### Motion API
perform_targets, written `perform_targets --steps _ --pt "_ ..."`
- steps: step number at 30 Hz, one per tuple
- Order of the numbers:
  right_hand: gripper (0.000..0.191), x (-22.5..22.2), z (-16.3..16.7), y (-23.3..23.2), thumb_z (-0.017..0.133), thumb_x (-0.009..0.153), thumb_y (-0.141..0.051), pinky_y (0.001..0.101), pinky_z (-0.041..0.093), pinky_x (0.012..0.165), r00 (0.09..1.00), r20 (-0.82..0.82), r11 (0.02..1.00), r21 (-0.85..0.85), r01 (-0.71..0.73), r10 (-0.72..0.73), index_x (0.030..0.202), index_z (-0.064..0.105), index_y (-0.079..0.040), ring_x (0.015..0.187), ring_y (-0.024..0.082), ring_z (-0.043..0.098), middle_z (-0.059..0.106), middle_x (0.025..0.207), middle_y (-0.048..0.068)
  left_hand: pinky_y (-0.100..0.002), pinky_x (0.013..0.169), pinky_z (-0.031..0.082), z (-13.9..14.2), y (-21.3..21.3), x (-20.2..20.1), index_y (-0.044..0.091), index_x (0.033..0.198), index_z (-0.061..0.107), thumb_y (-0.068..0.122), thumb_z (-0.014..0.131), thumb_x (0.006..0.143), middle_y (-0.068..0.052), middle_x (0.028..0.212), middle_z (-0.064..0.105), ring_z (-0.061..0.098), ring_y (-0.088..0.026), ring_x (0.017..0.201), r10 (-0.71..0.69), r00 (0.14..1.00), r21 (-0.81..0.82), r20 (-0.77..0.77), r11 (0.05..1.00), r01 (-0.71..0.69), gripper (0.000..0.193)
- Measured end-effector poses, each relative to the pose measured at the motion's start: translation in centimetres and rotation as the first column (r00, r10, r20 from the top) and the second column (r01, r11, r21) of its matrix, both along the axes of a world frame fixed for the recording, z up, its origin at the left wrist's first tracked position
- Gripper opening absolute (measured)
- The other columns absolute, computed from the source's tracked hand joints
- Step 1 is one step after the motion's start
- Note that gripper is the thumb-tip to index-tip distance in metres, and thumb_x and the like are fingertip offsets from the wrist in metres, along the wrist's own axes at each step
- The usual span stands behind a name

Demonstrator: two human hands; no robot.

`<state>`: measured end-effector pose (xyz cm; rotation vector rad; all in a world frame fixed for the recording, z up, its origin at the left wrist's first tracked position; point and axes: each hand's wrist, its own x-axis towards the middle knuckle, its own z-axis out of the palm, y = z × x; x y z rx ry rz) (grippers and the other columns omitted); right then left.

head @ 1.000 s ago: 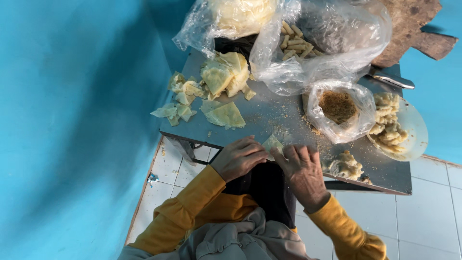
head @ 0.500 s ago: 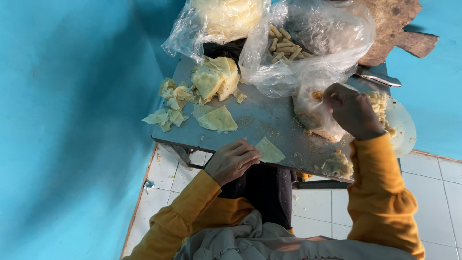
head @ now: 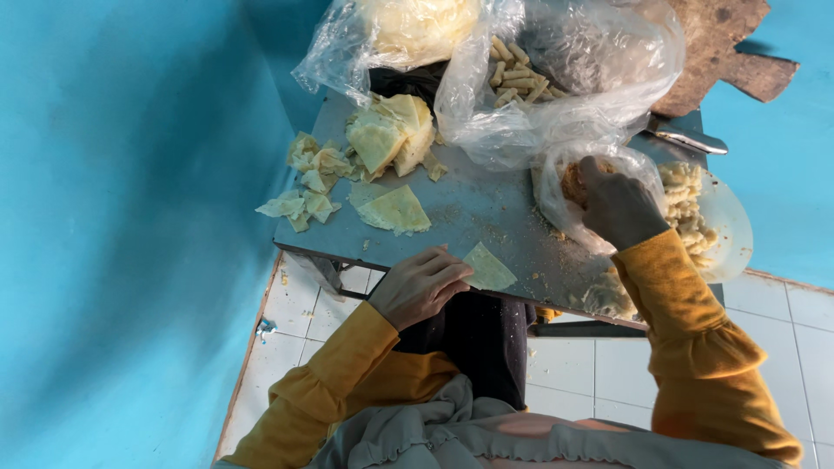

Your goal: The person sits at a small metal table folding triangular dough wrappers into filled pastries. They pinch each wrapper closed by hand, dip a finger into a bowl of brown filling, and place the finished folded pastry onto a plate with others.

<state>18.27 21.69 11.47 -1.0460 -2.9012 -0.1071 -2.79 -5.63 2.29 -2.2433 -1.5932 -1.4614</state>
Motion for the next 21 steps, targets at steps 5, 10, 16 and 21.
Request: perform_targets --steps 5,10,16,21 --pt "0.037 1.3 0.2 0.9 0.067 0.090 -0.005 0.0517 0.056 0.070 0.997 -0.078 0.997 0.080 -0.007 0.014 0.122 0.048 -0.004 0.083 0.043 0.071 0.070 0.083 0.024 -0.040 0.104 0.056 0.1 0.1 0.0 0.011 0.106 0.066 0.017 0.079 0.091 -0.001 0.104 0.069 0.067 -0.026 0.098 0.006 1.000 -0.008 0.024 1.000 -0.006 0.021" --pt "0.038 2.5 1.9 -0.9 0.072 0.092 -0.010 0.0316 0.058 0.071 0.800 -0.584 0.890 -0.428 -0.161 -0.136 0.120 0.047 -0.002 0.085 0.018 0.072 0.070 0.094 0.013 -0.041 0.105 0.056 0.3 0.1 0.1 0.010 0.096 0.067 0.016 0.079 0.091 0.000 0.102 0.070 0.067 -0.025 0.096 0.011 0.998 -0.013 0.064 1.000 -0.010 0.014" --pt "0.017 -2.8 -3.3 -10.9 0.066 0.097 -0.012 0.0313 0.061 0.072 0.840 -0.536 0.699 -0.569 -0.432 0.083 0.110 0.058 -0.002 0.087 0.015 0.074 0.070 0.106 0.012 -0.041 0.104 0.056 0.9 0.0 0.4 0.009 0.094 0.069 0.015 0.078 0.090 -0.002 0.101 0.070 0.066 -0.027 0.094 0.035 0.996 -0.025 0.088 0.999 -0.033 0.012" --pt "0.030 -1.5 -3.9 -14.9 0.068 0.091 -0.002 0.0390 0.061 0.088 0.728 -0.485 0.831 -0.003 -0.556 0.485 0.119 0.059 -0.002 0.107 0.029 0.071 0.073 0.118 0.013 -0.041 0.104 0.056 1.0 -0.1 0.5 0.009 0.095 0.069 0.016 0.078 0.090 -0.003 0.101 0.069 0.066 -0.028 0.095 0.051 0.995 -0.012 0.084 0.999 -0.050 0.012"
